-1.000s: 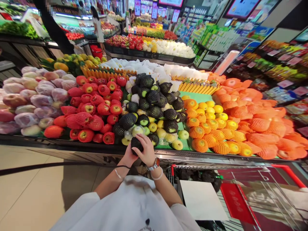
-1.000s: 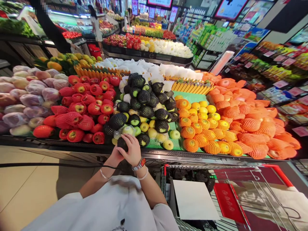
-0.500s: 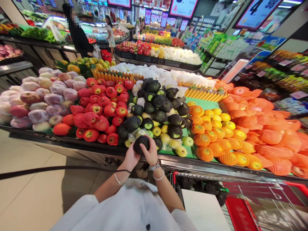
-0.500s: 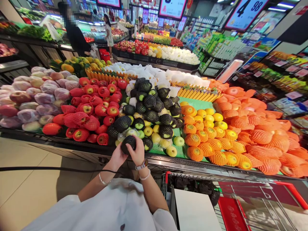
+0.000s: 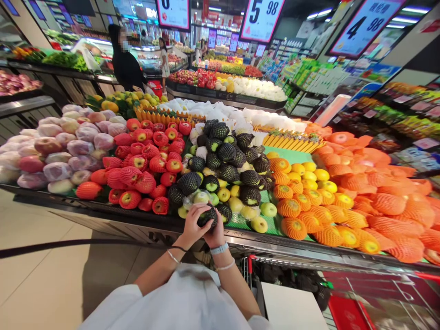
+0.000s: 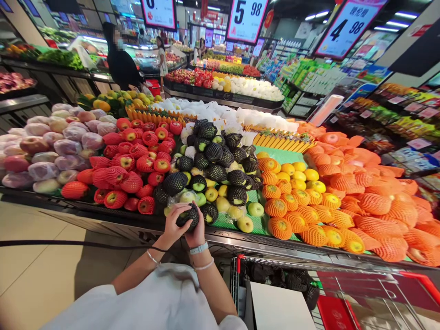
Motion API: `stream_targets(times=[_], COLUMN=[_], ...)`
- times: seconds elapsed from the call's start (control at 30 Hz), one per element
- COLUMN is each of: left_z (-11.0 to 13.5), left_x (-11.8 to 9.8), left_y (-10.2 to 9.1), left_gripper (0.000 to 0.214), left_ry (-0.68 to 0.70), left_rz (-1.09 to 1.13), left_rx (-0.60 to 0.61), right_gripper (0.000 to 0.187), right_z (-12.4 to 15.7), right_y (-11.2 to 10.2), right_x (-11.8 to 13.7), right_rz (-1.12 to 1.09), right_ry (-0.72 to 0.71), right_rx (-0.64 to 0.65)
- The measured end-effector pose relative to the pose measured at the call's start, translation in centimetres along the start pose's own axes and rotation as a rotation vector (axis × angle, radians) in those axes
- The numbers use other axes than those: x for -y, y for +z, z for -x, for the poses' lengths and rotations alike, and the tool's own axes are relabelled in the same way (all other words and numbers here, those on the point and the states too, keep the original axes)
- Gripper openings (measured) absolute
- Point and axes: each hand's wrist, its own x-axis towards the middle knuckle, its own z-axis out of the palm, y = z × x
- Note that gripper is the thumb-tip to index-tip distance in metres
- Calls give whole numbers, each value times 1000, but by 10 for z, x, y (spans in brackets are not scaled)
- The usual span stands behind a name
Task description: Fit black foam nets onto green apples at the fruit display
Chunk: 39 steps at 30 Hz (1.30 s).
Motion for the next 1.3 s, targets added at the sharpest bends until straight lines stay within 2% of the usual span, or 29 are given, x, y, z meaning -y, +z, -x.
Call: stream_targets(times=[0.1, 0.17, 0.27, 0.33, 0.4, 0.47, 0.53, 0.63, 0.73, 0.83, 0.93, 1.03, 1.17, 1.3], left_z=[-1, -2, -2, -1, -1, -2, -3, -6, -7, -4, -1, 2, 5, 8], left_x=[-1, 1, 4, 5, 5, 4, 3, 0, -1, 1, 5, 7, 6, 7], left_y=[6, 9, 10, 9, 6, 2, -2, -5, -3, 1, 4, 5, 5, 4], left_gripper=[9, 4, 6, 7, 11, 24, 36, 42, 39, 28, 22, 30, 35, 43], left_ry=[-55, -74, -87, -73, -31, 25, 58, 96, 138, 165, 149, 174, 197, 203], left_rz=[96, 164, 234, 237, 171, 52, -67, -165, -178, -124, -43, 10, -64, -33], left_rx=[-232, -290, -282, -239, -117, 38, 107, 116, 123, 39, -34, -62, -29, -31], right_gripper=[36, 37, 36, 35, 37, 42, 44, 40, 30, 21, 17, 15, 11, 13], right_z=[1, 0, -2, -3, -5, -7, -9, -13, -15, -18, -21, -23, -24, -22], right_y=[6, 8, 9, 6, 2, -4, -9, -16, -19, -20, -22, -26, -31, -23], right_x=[-2, 0, 4, 5, 5, 3, 2, 2, 2, 1, -1, -3, -3, 0], right_rz=[-52, -83, -123, -152, -164, -149, -123, -104, -110, -139, -146, -93, -40, -47], right_ry=[-76, -19, 95, 122, 161, 213, 248, 233, 187, 130, 143, 134, 166, 135], right_rx=[9, 23, 25, 26, 20, -10, -56, -87, -56, -31, -42, -32, -13, -38])
